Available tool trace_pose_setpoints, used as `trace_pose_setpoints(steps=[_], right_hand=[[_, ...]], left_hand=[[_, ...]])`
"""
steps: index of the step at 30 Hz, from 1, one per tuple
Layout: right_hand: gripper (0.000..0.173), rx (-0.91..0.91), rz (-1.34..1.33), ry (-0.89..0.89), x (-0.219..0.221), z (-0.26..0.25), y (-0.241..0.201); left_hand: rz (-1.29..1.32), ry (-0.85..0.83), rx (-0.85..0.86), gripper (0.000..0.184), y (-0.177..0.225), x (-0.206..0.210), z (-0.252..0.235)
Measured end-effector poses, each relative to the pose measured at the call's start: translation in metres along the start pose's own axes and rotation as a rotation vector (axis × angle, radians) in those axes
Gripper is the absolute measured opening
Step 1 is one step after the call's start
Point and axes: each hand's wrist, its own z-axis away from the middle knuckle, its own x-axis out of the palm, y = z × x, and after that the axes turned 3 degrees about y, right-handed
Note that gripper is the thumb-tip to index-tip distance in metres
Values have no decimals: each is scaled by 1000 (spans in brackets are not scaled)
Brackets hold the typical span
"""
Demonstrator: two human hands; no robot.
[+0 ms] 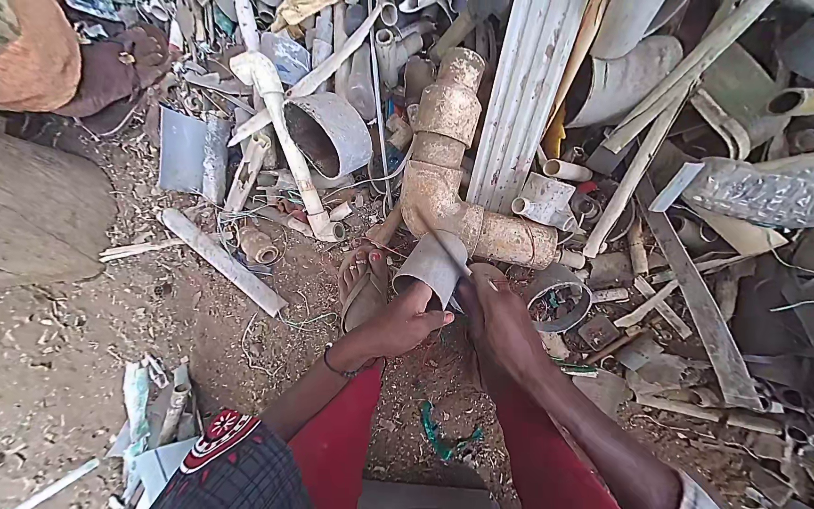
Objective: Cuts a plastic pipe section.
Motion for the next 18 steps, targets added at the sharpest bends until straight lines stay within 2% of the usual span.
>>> trace_pose_setpoints(steps=[2, 3, 5, 7, 10, 12, 14, 16, 18], right_hand=[[29, -108, -35, 28, -2, 16, -11], [29, -107, -35, 30, -1, 16, -8], [30, 36, -3, -26, 0, 5, 9], [37, 142, 41, -37, 0, -4, 22], [42, 135, 21, 20, -6, 8, 18], [41, 69, 80, 72, -13, 17, 23], [42, 68, 38, 54, -15, 20, 31], [47, 143, -109, 3, -14, 18, 39], [46, 251, -221, -98, -19, 10, 37]], left_hand=[[49, 14, 19, 54, -1, 1, 0], [31, 3, 24, 57, -2, 1, 0], [-3, -15, 21, 64, -3, 1, -1], [122, -8, 27, 71, 1, 3, -2], [395, -24, 71, 80, 9, 2, 0], [462, -70, 120, 84, 9, 2, -2], [419, -111, 125, 84, 8, 6, -4], [309, -138, 100, 87, 5, 7, -7], [201, -126, 62, 90, 3, 8, -7]])
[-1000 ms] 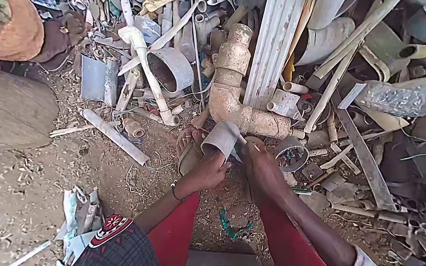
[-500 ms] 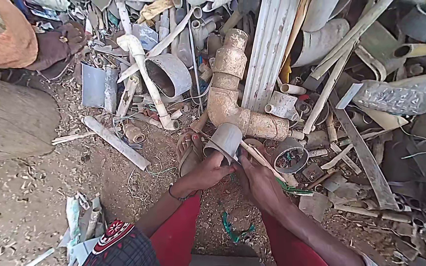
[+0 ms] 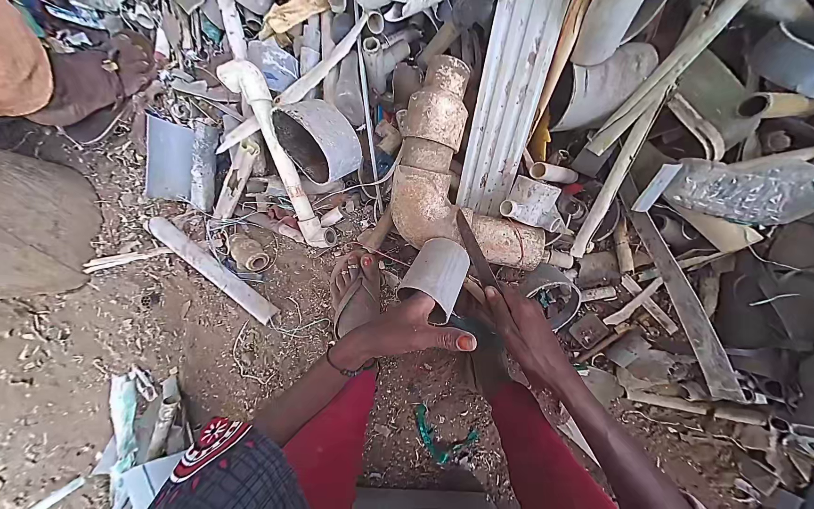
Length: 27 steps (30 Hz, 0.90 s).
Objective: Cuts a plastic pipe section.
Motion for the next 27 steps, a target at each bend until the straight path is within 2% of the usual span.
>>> trace_pose_setpoints(steps=[2, 3, 5, 8, 11, 15, 17, 19, 21, 23, 25, 27], right_hand=[[43, 99, -42, -90, -3, -11, -8], [43, 122, -40, -94, -2, -17, -10], [45, 132, -28, -43, 4, -24, -14], [49, 77, -39, 54, 18, -16, -24], [55, -17, -18, 21, 20, 5, -38], [48, 78, -8, -22, 12, -18, -30], [48, 13, -9, 4, 15, -9, -40], [52, -37, -4, -57, 13, 4, -53], [49, 4, 2, -114, 7, -6, -47], [47, 67, 43, -97, 4, -22, -35], [47, -29, 83, -35, 9, -15, -38], [51, -133, 27, -77, 14, 5, -49]], left_hand=[[-4, 64, -1, 87, -5, 2, 1], [22, 83, 32, 96, -11, 1, -1], [190, 158, 115, 110, -16, 2, -8], [311, 219, 137, 108, -12, 6, -13], [315, 221, 127, 107, -11, 6, -12], [313, 219, 121, 111, -10, 8, -14], [311, 218, 128, 114, -11, 7, -14], [306, 226, 124, 119, -16, 4, -13], [270, 234, 143, 128, -21, 3, -15], [266, 253, 153, 132, -21, 6, -17], [297, 248, 170, 129, -21, 5, -17], [332, 249, 131, 125, -24, 2, -13]])
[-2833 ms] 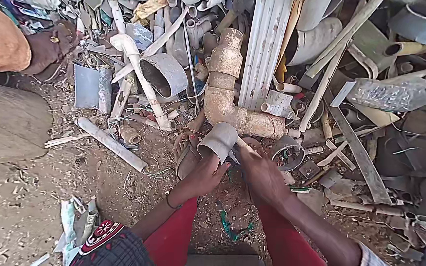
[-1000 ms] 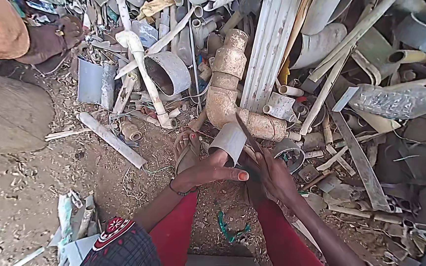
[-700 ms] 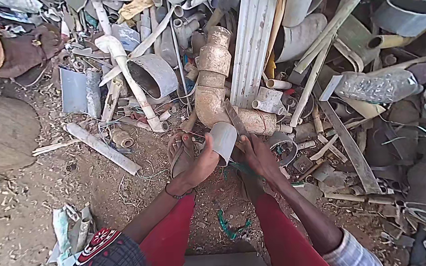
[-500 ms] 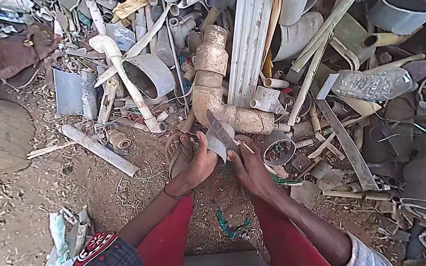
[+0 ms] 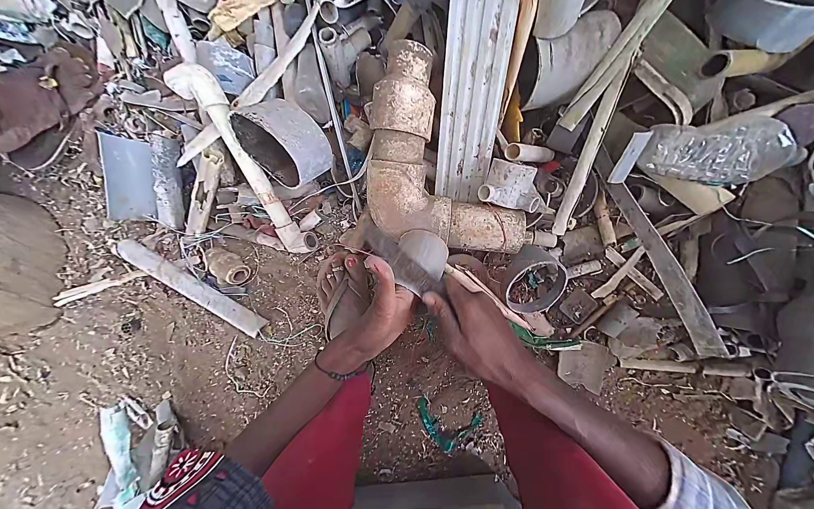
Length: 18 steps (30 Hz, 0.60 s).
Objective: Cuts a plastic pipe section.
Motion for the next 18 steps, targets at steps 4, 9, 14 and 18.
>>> trace_pose_setpoints(steps=[4, 9, 14, 18], right_hand=[[55, -90, -227, -213, -10, -10, 11], [44, 89, -387, 46, 9, -21, 34], [51, 61, -67, 192, 24, -14, 30], [54, -11, -55, 94, 16, -12, 27]], left_hand=[[16, 25, 6, 126, -1, 0, 1], [-2, 1, 68, 123, 2, 1, -1], [22, 15, 37, 122, 2, 1, 0], [45, 15, 40, 121, 0, 0, 0]])
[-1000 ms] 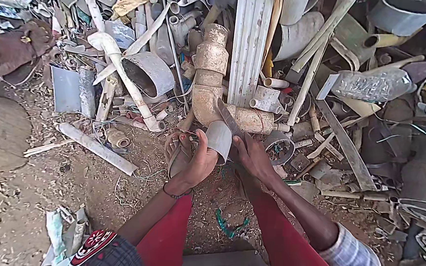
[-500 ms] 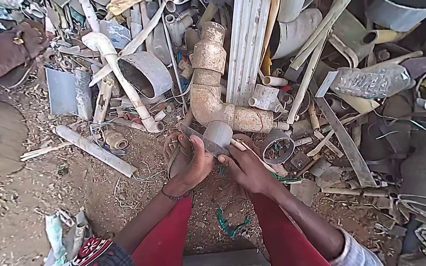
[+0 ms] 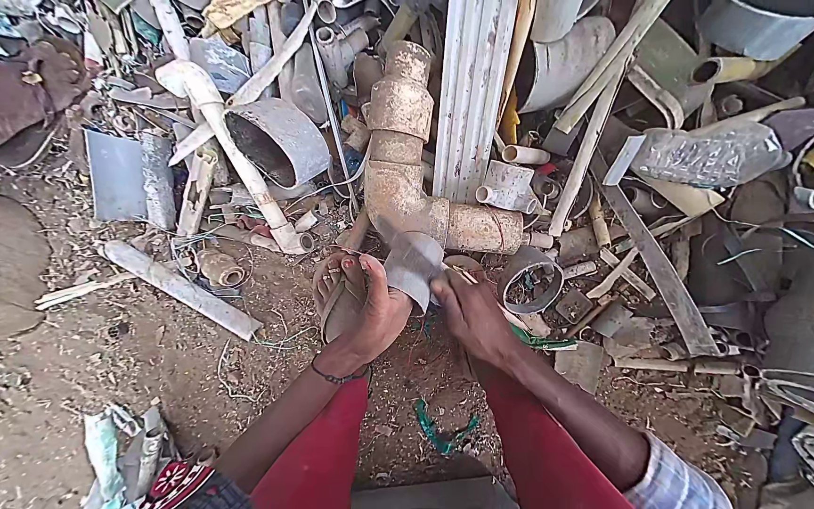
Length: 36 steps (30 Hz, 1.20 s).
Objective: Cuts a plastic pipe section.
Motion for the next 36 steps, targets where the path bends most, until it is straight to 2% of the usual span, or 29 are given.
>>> trace_pose_setpoints(steps=[3, 5, 8, 13, 15, 18, 20, 23, 26, 28, 30, 34, 36], right_hand=[[48, 136, 16, 102, 5, -23, 15], [47, 77, -9, 139, 12, -13, 5], [54, -70, -3, 86, 10, 6, -6], [48, 139, 66, 125, 7, -21, 5], [49, 62, 52, 103, 8, -8, -11], [52, -52, 28, -69, -3, 11, -29], [52, -73, -29, -53, -7, 9, -21], [58, -64, -104, 193, -2, 1, -8], [80, -103, -34, 174, 1, 3, -15], [82, -147, 80, 127, 6, 4, -19], [78, -150, 119, 118, 10, 4, -21], [54, -263, 114, 195, 17, 8, -20], [50, -297, 121, 192, 20, 10, -19]], left_hand=[[39, 1, -21, 122, 3, 5, 0], [75, 10, -52, 122, 5, 2, 2], [110, 31, -71, 118, 8, -4, 3], [113, 42, -104, 121, 11, 0, 5], [135, 66, -95, 119, 14, -1, 5], [167, 115, -97, 116, 13, -3, 4], [174, 81, -82, 116, 13, -4, 5], [180, 55, -39, 115, 13, -9, 5], [129, 63, -34, 118, 13, -13, 9], [54, 37, -28, 120, 13, -12, 14], [43, 34, -10, 121, 13, -10, 17], [44, -15, -11, 122, 8, -11, 19], [34, -21, -40, 127, 5, -14, 21]])
